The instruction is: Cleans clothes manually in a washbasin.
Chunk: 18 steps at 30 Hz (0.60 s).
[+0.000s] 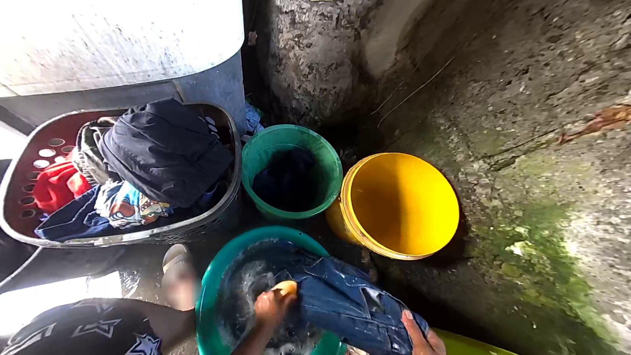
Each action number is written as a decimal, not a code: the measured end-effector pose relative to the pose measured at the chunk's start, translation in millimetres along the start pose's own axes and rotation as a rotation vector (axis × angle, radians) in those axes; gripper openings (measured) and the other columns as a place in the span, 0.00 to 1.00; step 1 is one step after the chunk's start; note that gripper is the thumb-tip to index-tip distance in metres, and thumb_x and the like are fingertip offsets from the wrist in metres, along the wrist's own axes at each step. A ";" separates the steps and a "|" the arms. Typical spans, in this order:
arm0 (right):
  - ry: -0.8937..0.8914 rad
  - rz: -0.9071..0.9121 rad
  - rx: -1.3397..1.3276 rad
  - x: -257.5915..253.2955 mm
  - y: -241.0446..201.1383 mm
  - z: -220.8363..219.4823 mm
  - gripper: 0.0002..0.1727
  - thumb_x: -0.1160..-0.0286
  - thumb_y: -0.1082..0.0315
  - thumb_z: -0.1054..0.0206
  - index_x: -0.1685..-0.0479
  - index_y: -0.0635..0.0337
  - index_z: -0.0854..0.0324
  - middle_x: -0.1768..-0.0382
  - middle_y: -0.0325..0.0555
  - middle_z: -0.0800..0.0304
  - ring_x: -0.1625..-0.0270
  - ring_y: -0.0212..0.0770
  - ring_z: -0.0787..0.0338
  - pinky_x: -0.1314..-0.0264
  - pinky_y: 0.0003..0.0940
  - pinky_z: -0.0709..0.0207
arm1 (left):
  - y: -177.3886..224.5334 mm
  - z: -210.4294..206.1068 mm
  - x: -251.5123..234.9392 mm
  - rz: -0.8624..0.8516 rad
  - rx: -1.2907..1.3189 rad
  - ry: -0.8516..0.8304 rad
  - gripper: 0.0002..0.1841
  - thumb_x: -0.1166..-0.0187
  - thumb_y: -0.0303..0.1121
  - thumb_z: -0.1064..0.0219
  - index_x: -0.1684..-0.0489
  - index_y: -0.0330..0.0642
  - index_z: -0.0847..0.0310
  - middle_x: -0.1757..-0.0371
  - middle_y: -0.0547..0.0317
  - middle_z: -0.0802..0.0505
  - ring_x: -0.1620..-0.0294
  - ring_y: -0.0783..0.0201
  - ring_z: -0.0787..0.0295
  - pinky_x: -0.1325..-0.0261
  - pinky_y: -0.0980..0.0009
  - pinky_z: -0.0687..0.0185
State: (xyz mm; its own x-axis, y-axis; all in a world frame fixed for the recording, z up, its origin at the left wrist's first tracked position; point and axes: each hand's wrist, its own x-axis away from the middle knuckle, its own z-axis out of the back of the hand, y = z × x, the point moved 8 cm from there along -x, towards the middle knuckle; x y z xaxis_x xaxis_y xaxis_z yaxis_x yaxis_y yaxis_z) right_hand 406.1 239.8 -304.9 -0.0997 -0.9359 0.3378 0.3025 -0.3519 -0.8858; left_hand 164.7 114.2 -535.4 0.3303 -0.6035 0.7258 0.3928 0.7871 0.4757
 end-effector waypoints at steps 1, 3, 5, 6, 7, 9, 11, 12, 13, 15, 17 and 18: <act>-0.005 -0.011 0.009 -2.6 2.7 -0.4 0.11 0.09 0.69 0.49 0.49 0.66 0.23 0.65 0.29 0.15 0.62 0.14 0.14 0.52 0.17 0.16 | 34.9 12.4 24.5 -0.184 0.146 0.131 0.32 0.21 0.59 0.32 0.50 0.31 0.09 0.52 0.34 0.05 0.43 0.38 0.07 0.35 0.41 0.17; -0.023 -0.010 -0.012 -6.1 4.4 -3.1 0.11 0.09 0.69 0.49 0.48 0.66 0.23 0.64 0.29 0.14 0.61 0.15 0.13 0.50 0.18 0.16 | 118.8 26.2 83.2 -0.689 0.583 0.363 0.21 0.32 0.46 0.21 0.72 0.30 0.09 0.73 0.46 0.05 0.68 0.54 0.04 0.59 0.54 0.08; -0.033 0.009 -0.091 -4.9 -0.1 -3.0 0.11 0.10 0.70 0.50 0.54 0.60 0.22 0.70 0.26 0.10 0.65 0.17 0.10 0.56 0.19 0.12 | 172.7 16.2 117.4 -0.989 0.719 0.344 0.21 0.34 0.45 0.20 0.74 0.30 0.12 0.75 0.48 0.06 0.71 0.58 0.06 0.64 0.59 0.10; -0.031 0.020 -0.121 -4.7 -5.1 0.2 0.11 0.10 0.71 0.51 0.55 0.58 0.21 0.70 0.25 0.09 0.65 0.18 0.09 0.57 0.20 0.11 | 171.6 -0.1 107.5 -0.954 0.612 0.317 0.23 0.33 0.49 0.21 0.74 0.31 0.12 0.75 0.47 0.07 0.72 0.55 0.06 0.65 0.56 0.11; -0.021 0.030 -0.106 -3.2 -10.3 4.2 0.11 0.10 0.72 0.51 0.54 0.59 0.22 0.69 0.25 0.11 0.64 0.18 0.10 0.55 0.20 0.12 | 148.2 -21.1 78.9 -0.789 0.423 0.238 0.26 0.30 0.53 0.23 0.69 0.32 0.08 0.72 0.44 0.06 0.68 0.50 0.05 0.60 0.50 0.10; -0.007 0.036 -0.058 -4.7 -12.1 8.0 0.09 0.10 0.72 0.49 0.52 0.62 0.22 0.67 0.26 0.13 0.62 0.16 0.12 0.52 0.18 0.14 | 59.9 -51.4 3.8 -0.276 -0.004 -0.029 0.32 0.22 0.63 0.34 0.46 0.39 0.08 0.49 0.37 0.04 0.41 0.39 0.07 0.35 0.38 0.17; -0.005 0.031 -0.014 -10.6 -5.5 10.1 0.09 0.11 0.71 0.47 0.51 0.65 0.22 0.65 0.29 0.13 0.61 0.15 0.12 0.51 0.18 0.15 | 1.8 -45.6 -27.1 0.051 -0.129 -0.151 0.34 0.21 0.64 0.37 0.36 0.40 0.12 0.34 0.37 0.09 0.28 0.37 0.15 0.28 0.34 0.24; 0.002 0.019 0.005 -12.6 -1.9 11.0 0.10 0.11 0.71 0.47 0.50 0.66 0.22 0.65 0.30 0.14 0.61 0.15 0.13 0.51 0.18 0.16 | 2.8 -35.1 -20.9 0.066 -0.110 -0.137 0.35 0.21 0.65 0.37 0.37 0.39 0.12 0.35 0.37 0.09 0.28 0.37 0.15 0.28 0.36 0.23; 0.011 0.010 0.018 -13.8 -0.1 11.6 0.10 0.11 0.70 0.47 0.49 0.68 0.22 0.64 0.31 0.15 0.60 0.15 0.14 0.51 0.17 0.16 | 23.3 -21.4 -2.4 -0.019 -0.030 -0.074 0.35 0.21 0.64 0.36 0.43 0.36 0.11 0.41 0.35 0.07 0.33 0.38 0.11 0.30 0.38 0.21; 0.002 0.016 0.023 -17.6 1.2 9.9 0.11 0.11 0.71 0.48 0.48 0.68 0.22 0.63 0.30 0.15 0.59 0.13 0.15 0.49 0.16 0.18 | 99.1 5.1 56.8 -0.442 0.352 0.197 0.27 0.27 0.53 0.25 0.67 0.30 0.08 0.68 0.39 0.05 0.61 0.45 0.04 0.51 0.46 0.11; -0.017 0.024 -0.011 -16.0 1.4 7.7 0.10 0.11 0.71 0.48 0.50 0.66 0.22 0.64 0.30 0.13 0.60 0.16 0.13 0.49 0.18 0.16 | 165.5 8.9 108.3 -0.855 0.666 0.272 0.21 0.32 0.45 0.20 0.74 0.30 0.11 0.76 0.46 0.07 0.72 0.54 0.06 0.64 0.54 0.10; -0.016 0.029 -0.031 -13.0 -2.2 8.6 0.10 0.11 0.71 0.49 0.52 0.64 0.21 0.67 0.29 0.11 0.62 0.17 0.11 0.52 0.20 0.13 | 177.7 -1.1 112.5 -0.918 0.651 0.260 0.23 0.32 0.47 0.21 0.74 0.30 0.11 0.76 0.46 0.07 0.73 0.54 0.07 0.65 0.53 0.11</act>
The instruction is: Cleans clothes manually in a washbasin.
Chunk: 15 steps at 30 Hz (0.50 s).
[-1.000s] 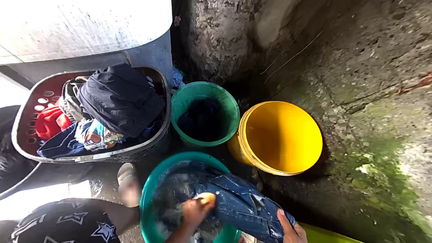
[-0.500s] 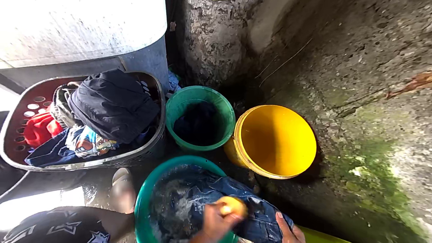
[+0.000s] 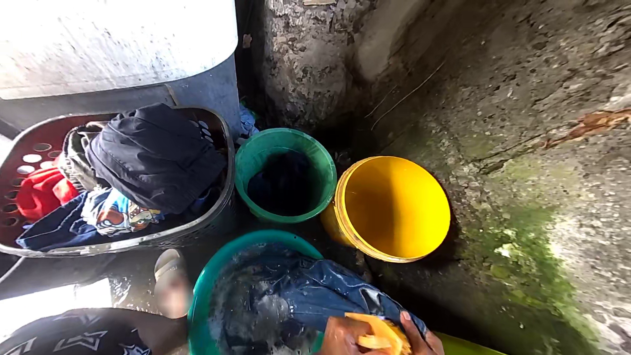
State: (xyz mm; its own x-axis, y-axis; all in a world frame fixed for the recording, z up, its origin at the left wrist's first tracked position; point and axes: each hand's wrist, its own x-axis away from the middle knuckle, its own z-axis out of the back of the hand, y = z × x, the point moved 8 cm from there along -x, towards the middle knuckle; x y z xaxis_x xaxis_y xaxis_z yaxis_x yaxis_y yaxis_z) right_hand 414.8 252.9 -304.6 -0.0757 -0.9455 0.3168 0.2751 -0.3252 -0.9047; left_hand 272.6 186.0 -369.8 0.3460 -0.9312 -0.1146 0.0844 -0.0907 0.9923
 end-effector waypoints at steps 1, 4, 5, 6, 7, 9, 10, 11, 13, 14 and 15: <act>-0.009 0.013 -0.005 3.3 -6.6 1.3 0.10 0.11 0.72 0.49 0.53 0.63 0.21 0.67 0.28 0.12 0.62 0.17 0.11 0.52 0.20 0.13 | -22.7 -7.0 3.6 0.076 -0.101 -0.071 0.25 0.31 0.51 0.22 0.71 0.30 0.10 0.74 0.43 0.07 0.70 0.50 0.06 0.62 0.49 0.10; -0.047 0.060 -0.006 8.5 -18.3 0.0 0.10 0.13 0.73 0.48 0.57 0.60 0.21 0.70 0.25 0.12 0.64 0.16 0.12 0.54 0.18 0.14 | -162.9 45.5 40.9 0.754 -0.651 -0.464 0.31 0.20 0.61 0.35 0.41 0.39 0.10 0.43 0.36 0.06 0.37 0.36 0.10 0.33 0.35 0.19; -0.062 0.067 -0.008 8.6 -18.7 -1.8 0.10 0.13 0.74 0.48 0.57 0.60 0.21 0.70 0.25 0.12 0.64 0.16 0.11 0.54 0.18 0.14 | -190.6 76.9 55.1 0.936 -0.758 -0.489 0.33 0.21 0.62 0.35 0.36 0.39 0.12 0.35 0.36 0.09 0.31 0.35 0.14 0.30 0.34 0.22; -0.069 0.068 -0.007 7.8 -18.6 -2.5 0.10 0.13 0.74 0.48 0.58 0.59 0.21 0.70 0.25 0.12 0.64 0.15 0.12 0.54 0.18 0.14 | -200.9 103.2 63.8 1.051 -0.823 -0.465 0.34 0.21 0.62 0.35 0.35 0.39 0.14 0.32 0.37 0.11 0.28 0.36 0.16 0.29 0.34 0.23; -0.061 0.061 -0.011 7.5 -18.0 -1.7 0.10 0.12 0.73 0.48 0.58 0.59 0.21 0.70 0.25 0.12 0.65 0.15 0.12 0.55 0.17 0.14 | -199.9 123.2 69.3 1.104 -0.855 -0.415 0.34 0.21 0.63 0.36 0.35 0.39 0.14 0.31 0.38 0.11 0.27 0.37 0.16 0.29 0.35 0.23; -0.050 0.049 -0.004 6.2 -21.2 1.4 0.10 0.12 0.72 0.47 0.58 0.59 0.21 0.70 0.25 0.13 0.65 0.15 0.12 0.56 0.17 0.14 | -183.5 146.3 73.4 1.103 -0.846 -0.287 0.34 0.20 0.62 0.37 0.34 0.39 0.14 0.33 0.36 0.10 0.28 0.38 0.15 0.28 0.37 0.23; -0.066 0.049 0.017 5.6 -22.7 2.3 0.10 0.12 0.72 0.47 0.59 0.59 0.21 0.71 0.26 0.14 0.66 0.15 0.12 0.56 0.17 0.15 | -175.3 151.3 74.3 1.055 -0.837 -0.227 0.32 0.18 0.60 0.37 0.32 0.39 0.15 0.34 0.36 0.10 0.28 0.38 0.15 0.27 0.39 0.23; -0.110 0.047 0.059 6.7 -22.8 1.9 0.10 0.13 0.72 0.46 0.60 0.59 0.20 0.72 0.26 0.14 0.66 0.16 0.13 0.56 0.18 0.15 | -170.4 152.1 76.5 0.990 -0.831 -0.197 0.30 0.17 0.56 0.36 0.28 0.40 0.17 0.35 0.35 0.09 0.29 0.37 0.14 0.27 0.39 0.23; -0.296 0.070 0.219 10.5 -22.4 -0.9 0.09 0.17 0.72 0.43 0.61 0.63 0.18 0.71 0.29 0.12 0.64 0.18 0.12 0.53 0.21 0.15 | -174.9 137.7 83.5 0.883 -0.832 -0.306 0.35 0.22 0.48 0.30 0.16 0.43 0.29 0.27 0.35 0.14 0.23 0.37 0.20 0.23 0.40 0.26; -0.402 0.096 0.292 13.3 -21.8 -2.4 0.09 0.19 0.72 0.42 0.60 0.65 0.16 0.70 0.31 0.12 0.63 0.18 0.12 0.50 0.22 0.16 | -179.5 125.5 86.5 0.831 -0.857 -0.395 0.38 0.25 0.47 0.27 0.14 0.42 0.32 0.22 0.37 0.18 0.20 0.38 0.23 0.20 0.41 0.28; -0.479 0.134 0.331 16.9 -21.6 -3.2 0.09 0.20 0.72 0.40 0.61 0.64 0.15 0.69 0.30 0.11 0.62 0.18 0.12 0.49 0.23 0.16 | -184.1 112.5 88.7 0.777 -0.879 -0.458 0.41 0.28 0.49 0.25 0.14 0.40 0.33 0.19 0.39 0.20 0.17 0.40 0.27 0.16 0.43 0.33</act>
State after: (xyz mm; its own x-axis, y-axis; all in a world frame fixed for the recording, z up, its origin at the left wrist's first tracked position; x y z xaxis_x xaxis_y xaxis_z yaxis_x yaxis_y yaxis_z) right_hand 404.5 243.9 -280.6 0.3998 -0.8390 0.3692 0.5421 -0.1083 -0.8333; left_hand 182.6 80.4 -557.3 0.2428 -0.6859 0.6859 0.6577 0.6362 0.4033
